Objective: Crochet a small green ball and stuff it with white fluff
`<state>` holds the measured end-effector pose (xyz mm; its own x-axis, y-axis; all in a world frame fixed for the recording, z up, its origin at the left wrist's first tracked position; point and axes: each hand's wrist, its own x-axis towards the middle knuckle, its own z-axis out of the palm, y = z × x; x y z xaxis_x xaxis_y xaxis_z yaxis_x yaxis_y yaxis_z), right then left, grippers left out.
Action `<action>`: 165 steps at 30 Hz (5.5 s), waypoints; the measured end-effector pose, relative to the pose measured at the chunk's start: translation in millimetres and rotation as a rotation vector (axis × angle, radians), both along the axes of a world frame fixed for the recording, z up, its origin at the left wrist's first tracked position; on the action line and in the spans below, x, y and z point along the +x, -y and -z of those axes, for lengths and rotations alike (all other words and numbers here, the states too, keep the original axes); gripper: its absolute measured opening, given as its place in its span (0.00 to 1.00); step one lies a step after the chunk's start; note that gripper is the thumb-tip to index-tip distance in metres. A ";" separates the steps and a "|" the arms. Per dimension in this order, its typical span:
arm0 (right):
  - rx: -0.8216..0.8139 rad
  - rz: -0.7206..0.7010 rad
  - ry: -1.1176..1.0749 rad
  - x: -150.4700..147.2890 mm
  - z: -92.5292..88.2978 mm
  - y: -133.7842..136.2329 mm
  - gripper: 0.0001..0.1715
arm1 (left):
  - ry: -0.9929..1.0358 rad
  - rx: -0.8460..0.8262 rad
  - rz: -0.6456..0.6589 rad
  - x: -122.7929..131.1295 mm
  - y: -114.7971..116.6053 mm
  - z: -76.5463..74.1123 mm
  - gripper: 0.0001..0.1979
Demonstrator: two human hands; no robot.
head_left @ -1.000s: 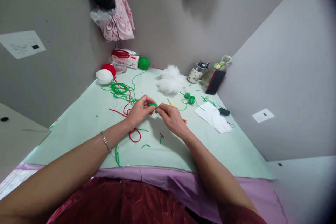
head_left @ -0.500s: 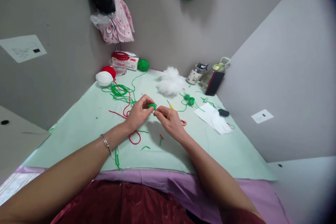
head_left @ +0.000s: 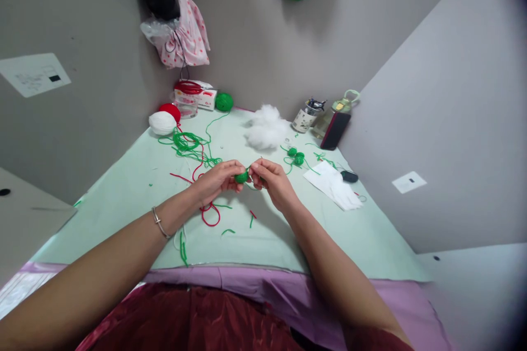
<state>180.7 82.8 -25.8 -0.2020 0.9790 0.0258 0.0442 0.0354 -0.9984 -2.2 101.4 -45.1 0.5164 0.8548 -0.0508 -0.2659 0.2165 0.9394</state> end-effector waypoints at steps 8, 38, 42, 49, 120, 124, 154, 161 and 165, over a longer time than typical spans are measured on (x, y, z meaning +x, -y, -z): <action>-0.062 -0.029 -0.055 4.3 2.2 -3.8 0.25 | 0.047 -0.031 -0.015 1.7 -1.3 3.5 0.16; 0.029 0.150 0.435 35.8 11.2 -31.8 0.08 | -0.105 0.230 -0.337 0.0 -6.4 11.9 0.15; -0.004 -0.045 0.239 18.5 -7.7 -5.6 0.12 | -0.180 0.260 -0.348 0.0 -5.7 11.4 0.14; -0.186 -0.264 -0.073 -5.2 -7.3 12.5 0.17 | -0.313 0.364 -0.408 0.5 -5.0 11.8 0.11; -0.112 -0.195 0.049 -13.0 10.0 0.5 0.21 | -0.046 0.355 -0.526 -8.1 -16.2 -0.8 0.10; -0.162 -0.474 0.175 -12.9 2.1 8.1 0.24 | 0.040 0.296 -0.641 -20.6 -30.0 -3.9 0.13; 0.489 0.051 -0.113 145.2 -49.0 36.0 0.37 | 0.210 0.096 -0.863 -67.1 -68.5 6.4 0.05; 0.148 0.095 1.080 106.6 -39.0 17.5 0.19 | 0.232 0.047 -0.710 -59.9 -57.9 -2.7 0.04; 0.141 0.130 1.181 94.7 -40.7 15.8 0.14 | 0.209 0.074 -0.557 -42.4 -37.5 -10.9 0.04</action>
<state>275.4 67.0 14.9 -0.0724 0.9974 -0.0005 0.9430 0.0683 -0.3257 -44.6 138.9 -34.2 -0.0174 0.9972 0.0733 -0.5018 -0.0721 0.8620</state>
